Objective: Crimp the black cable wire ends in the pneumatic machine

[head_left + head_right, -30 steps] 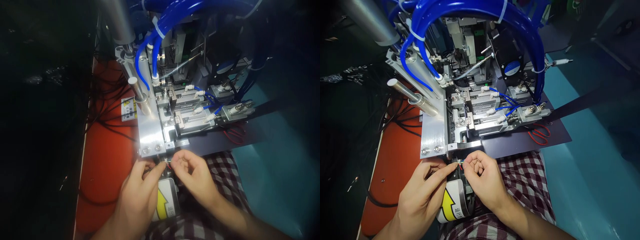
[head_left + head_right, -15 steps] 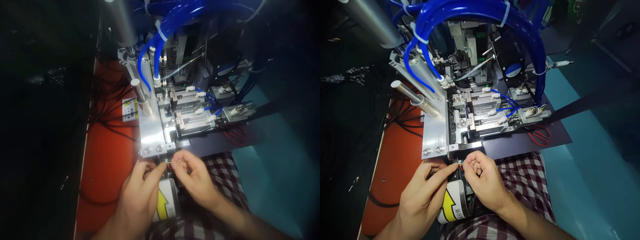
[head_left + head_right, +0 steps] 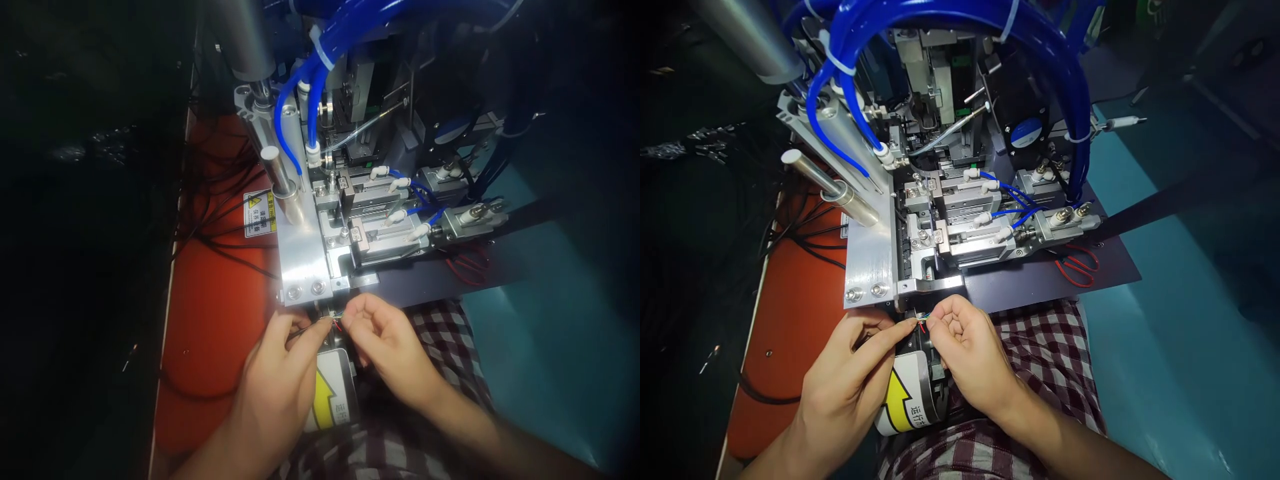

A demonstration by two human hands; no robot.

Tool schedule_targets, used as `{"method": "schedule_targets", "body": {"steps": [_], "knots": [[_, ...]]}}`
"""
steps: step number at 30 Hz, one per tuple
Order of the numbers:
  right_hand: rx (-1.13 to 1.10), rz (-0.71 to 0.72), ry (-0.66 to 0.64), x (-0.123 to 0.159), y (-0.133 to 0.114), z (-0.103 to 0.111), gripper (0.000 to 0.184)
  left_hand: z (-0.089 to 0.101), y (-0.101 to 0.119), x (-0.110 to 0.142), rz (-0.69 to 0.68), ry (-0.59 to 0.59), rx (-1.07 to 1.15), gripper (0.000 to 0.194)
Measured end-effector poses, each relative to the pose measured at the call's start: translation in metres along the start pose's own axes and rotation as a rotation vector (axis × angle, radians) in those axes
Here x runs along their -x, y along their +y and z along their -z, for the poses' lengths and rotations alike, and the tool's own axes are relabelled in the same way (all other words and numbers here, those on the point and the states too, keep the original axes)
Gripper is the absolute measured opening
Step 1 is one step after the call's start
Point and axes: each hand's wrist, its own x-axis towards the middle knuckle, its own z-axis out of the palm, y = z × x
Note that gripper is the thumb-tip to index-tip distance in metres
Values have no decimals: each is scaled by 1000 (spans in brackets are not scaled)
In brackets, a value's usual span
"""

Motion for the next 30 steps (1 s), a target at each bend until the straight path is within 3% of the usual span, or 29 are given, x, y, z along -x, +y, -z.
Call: {"method": "schedule_targets", "body": {"steps": [8, 16, 30], "knots": [[309, 237, 74, 1, 2, 1, 10, 0, 0, -1, -10, 14, 15, 30], [146, 110, 10, -2, 4, 3, 12, -1, 0, 1, -12, 17, 13, 29], [181, 197, 58, -3, 7, -1, 11, -1, 0, 1, -13, 14, 14, 29]]}}
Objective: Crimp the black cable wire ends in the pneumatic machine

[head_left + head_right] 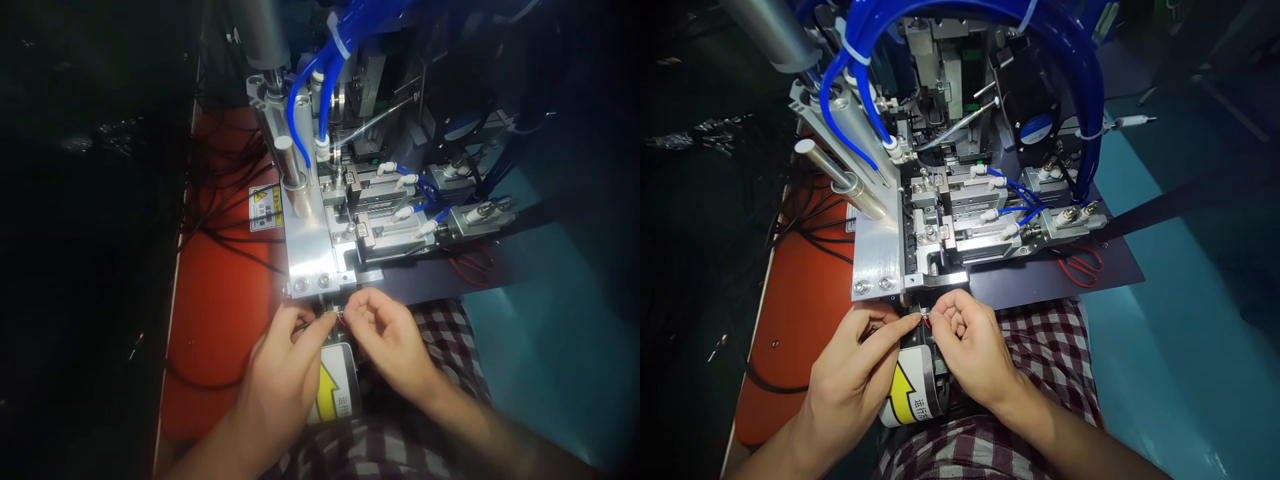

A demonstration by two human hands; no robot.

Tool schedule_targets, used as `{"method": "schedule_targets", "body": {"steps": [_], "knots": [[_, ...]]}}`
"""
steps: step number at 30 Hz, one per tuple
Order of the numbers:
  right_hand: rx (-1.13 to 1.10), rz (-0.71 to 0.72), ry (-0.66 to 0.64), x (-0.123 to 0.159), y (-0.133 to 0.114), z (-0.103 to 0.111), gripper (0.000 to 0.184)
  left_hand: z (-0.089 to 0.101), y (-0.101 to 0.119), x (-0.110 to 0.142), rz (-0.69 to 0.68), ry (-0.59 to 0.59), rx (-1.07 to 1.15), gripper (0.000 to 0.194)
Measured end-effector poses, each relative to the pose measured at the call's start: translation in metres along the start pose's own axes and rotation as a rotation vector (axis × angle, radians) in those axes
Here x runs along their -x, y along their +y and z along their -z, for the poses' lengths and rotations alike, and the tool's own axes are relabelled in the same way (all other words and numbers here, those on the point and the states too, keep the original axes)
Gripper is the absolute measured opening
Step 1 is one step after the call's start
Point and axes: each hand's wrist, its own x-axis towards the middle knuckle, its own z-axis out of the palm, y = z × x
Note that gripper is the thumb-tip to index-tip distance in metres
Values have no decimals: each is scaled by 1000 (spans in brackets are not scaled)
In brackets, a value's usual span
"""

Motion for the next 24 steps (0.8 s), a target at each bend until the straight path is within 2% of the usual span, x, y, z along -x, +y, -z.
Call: {"method": "schedule_targets", "body": {"steps": [10, 13, 18, 24], "knots": [[28, 44, 1, 3, -2, -1, 10, 1, 1, -1, -4, 6, -4, 28], [-25, -5, -4, 2, -3, -2, 11, 2, 0, -1, -4, 10, -5, 29], [-170, -167, -54, 1, -7, -1, 15, 2, 0, -2, -8, 9, -7, 28], [-225, -217, -59, 0, -11, 0, 19, 2, 2, -3, 1, 14, -14, 28]]}}
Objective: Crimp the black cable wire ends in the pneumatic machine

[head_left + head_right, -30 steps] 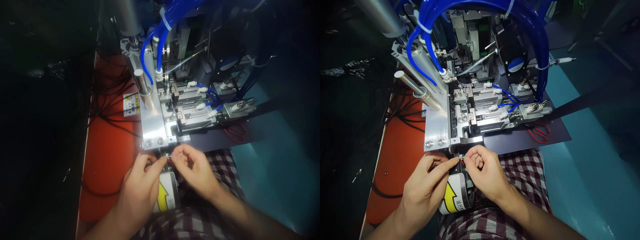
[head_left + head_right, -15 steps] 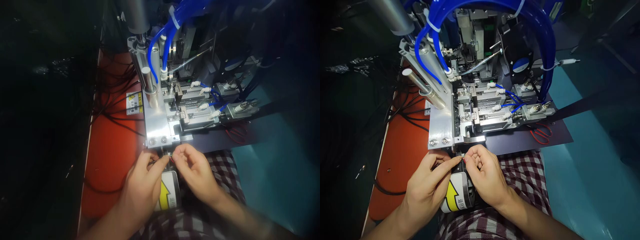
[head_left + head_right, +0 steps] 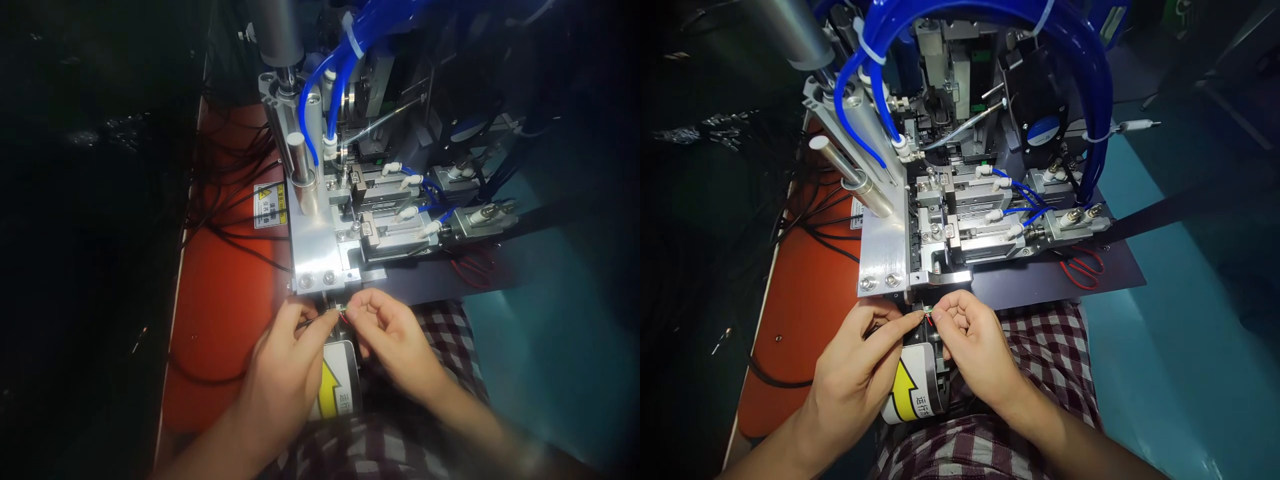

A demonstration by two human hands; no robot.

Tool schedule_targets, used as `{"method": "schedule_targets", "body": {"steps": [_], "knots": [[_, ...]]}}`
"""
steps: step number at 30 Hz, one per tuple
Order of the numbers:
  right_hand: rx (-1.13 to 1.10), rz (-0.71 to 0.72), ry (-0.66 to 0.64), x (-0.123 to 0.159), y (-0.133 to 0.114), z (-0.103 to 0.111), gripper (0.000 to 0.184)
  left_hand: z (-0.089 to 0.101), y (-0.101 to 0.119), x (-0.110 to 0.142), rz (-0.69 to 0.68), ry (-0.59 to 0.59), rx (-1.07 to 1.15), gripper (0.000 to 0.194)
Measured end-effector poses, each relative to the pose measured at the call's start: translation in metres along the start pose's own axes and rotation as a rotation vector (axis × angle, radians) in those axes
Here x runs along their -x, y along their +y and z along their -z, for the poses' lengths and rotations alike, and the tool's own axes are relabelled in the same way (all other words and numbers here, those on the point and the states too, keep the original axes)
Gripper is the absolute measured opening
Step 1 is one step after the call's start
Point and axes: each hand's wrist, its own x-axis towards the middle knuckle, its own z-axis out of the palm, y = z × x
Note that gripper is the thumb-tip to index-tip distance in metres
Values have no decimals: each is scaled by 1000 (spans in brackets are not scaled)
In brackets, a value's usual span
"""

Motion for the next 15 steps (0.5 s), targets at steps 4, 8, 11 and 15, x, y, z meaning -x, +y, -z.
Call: {"method": "schedule_targets", "body": {"steps": [4, 8, 11, 15], "knots": [[-4, -37, -8, -1, -1, 1, 21, 0, 0, 1, 6, -8, 0, 29], [11, -72, -28, -1, -2, 2, 23, 1, 0, 1, 11, -14, 10, 29], [18, -74, -35, -1, -1, 3, 24, 0, -1, 1, 10, -25, 21, 30], [10, -67, -37, -1, 1, 3, 24, -1, -1, 1, 7, -18, 27, 30]]}}
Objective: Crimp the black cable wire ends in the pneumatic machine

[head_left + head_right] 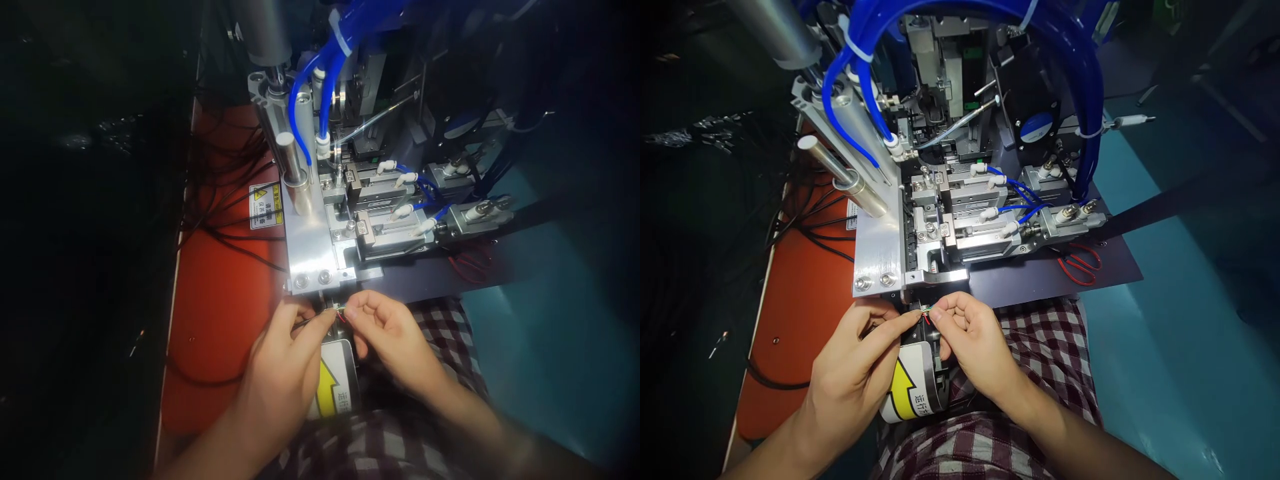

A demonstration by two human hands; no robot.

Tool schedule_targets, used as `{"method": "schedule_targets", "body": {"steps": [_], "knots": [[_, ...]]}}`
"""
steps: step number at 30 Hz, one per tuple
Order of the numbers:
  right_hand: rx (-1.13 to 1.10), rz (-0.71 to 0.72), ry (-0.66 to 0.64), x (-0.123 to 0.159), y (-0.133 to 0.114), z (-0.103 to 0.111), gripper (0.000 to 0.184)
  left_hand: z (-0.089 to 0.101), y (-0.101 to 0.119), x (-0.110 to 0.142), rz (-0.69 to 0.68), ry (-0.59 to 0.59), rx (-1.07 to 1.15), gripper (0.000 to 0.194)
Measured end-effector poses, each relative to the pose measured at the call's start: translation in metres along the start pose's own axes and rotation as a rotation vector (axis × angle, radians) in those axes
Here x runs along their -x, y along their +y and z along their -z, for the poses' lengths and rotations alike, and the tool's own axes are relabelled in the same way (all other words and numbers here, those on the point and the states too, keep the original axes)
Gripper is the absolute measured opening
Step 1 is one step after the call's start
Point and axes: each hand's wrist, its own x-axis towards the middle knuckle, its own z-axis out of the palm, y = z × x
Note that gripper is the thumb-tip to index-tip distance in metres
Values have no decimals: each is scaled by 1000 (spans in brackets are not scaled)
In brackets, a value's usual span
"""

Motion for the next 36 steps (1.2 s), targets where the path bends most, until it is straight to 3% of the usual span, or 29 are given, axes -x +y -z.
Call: {"method": "schedule_targets", "body": {"steps": [36], "knots": [[32, 27, -48, -4, -4, 4, 23, -1, 0, 1, 20, 7, -12, 29]]}}
